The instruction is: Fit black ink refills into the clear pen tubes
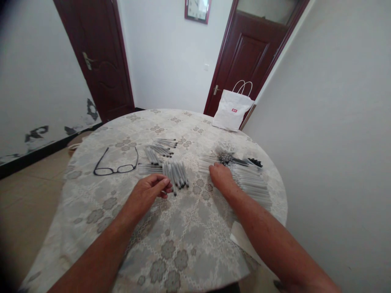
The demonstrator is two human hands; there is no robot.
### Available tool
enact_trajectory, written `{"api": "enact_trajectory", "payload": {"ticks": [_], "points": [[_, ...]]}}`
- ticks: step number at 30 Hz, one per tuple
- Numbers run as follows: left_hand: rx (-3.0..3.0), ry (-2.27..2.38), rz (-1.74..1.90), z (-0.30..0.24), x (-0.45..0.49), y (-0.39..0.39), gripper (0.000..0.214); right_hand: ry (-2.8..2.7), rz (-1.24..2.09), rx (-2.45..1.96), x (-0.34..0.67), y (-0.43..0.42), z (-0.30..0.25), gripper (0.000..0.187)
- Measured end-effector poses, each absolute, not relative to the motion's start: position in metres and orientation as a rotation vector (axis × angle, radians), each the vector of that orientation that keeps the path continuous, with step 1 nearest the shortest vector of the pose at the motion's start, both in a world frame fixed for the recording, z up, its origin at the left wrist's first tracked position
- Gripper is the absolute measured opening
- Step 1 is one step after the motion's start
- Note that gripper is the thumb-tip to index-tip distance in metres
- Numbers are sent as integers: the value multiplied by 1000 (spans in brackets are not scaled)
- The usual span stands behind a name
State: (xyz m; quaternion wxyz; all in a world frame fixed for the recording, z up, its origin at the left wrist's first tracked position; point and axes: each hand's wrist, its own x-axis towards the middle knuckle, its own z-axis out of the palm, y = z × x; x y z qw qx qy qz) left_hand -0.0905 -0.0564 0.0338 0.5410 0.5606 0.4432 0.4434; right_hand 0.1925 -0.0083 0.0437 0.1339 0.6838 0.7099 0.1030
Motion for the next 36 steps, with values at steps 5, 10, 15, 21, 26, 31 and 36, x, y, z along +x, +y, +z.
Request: {"api": "enact_trajectory", "payload": {"ticks": [5,10,15,21,26,31,36], "points": [[1331,1045,1060,33,-91,-56,30,2006,324,2025,192,-9,47,28],[1305,1039,1069,30,-92,-55,29,2022,317,1998,179,-27,60,27],[1278,1042,1183,36,-89,-61,29,2337,262,1918,129,-59,95,24],[1196,1027,1414,67,-98,-80,24,3371,-32,1872,59,-89,170,16],[1059,1263,1706,78,-128,-126,20,3972,-837,1918,14,-102,196,17],[916,1644,1889,69,-168,-174,20,3802,-1547,1246,-28,-95,180,16],[1008,2164,1668,80,-208,-214,20,3429,-1642,613,-74,-66,145,18]]}}
